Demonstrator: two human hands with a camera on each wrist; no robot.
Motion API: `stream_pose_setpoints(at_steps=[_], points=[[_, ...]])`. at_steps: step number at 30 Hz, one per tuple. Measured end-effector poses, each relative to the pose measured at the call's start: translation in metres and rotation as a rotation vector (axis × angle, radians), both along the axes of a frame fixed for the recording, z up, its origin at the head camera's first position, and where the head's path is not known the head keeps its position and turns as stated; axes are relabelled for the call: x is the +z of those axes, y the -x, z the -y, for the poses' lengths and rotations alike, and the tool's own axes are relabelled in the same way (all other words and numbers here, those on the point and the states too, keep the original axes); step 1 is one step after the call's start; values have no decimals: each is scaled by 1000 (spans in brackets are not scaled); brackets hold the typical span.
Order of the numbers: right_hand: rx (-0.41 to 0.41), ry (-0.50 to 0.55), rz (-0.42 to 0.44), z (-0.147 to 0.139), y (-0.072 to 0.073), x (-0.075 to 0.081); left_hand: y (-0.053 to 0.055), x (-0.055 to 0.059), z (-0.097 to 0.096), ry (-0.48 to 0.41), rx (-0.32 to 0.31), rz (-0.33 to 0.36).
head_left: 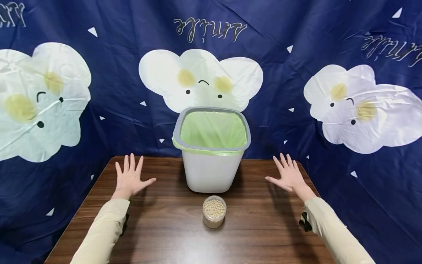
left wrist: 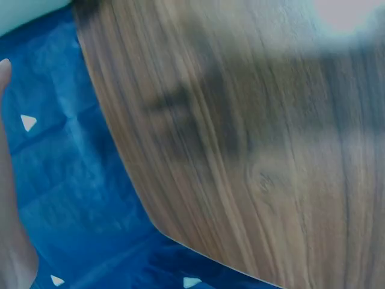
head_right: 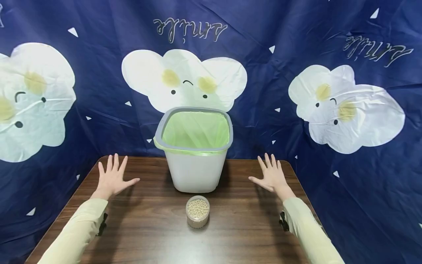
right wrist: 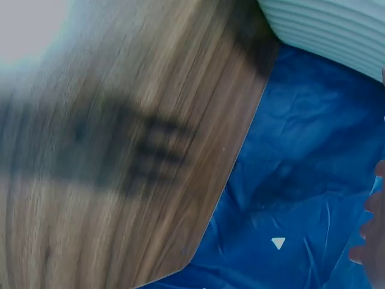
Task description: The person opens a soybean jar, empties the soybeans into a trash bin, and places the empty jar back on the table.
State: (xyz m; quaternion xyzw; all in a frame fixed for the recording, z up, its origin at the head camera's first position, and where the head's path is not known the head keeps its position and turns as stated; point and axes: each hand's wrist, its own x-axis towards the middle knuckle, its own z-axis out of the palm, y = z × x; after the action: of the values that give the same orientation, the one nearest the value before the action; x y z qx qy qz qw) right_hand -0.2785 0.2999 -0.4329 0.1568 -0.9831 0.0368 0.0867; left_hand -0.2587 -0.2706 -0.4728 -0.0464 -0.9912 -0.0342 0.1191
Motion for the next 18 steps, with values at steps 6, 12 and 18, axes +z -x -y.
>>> stream_pose_setpoints(at_steps=[6, 12, 18], points=[[42, 34, -3, 13, -7, -6, -1, -5, -20, -2, -85, -8], [103, 62, -15, 29, -17, -11, -11, -10, -45, -10, -178, -52], [176, 154, 3, 42, -27, -17, -23, -13, -68, -52, -249, -46]])
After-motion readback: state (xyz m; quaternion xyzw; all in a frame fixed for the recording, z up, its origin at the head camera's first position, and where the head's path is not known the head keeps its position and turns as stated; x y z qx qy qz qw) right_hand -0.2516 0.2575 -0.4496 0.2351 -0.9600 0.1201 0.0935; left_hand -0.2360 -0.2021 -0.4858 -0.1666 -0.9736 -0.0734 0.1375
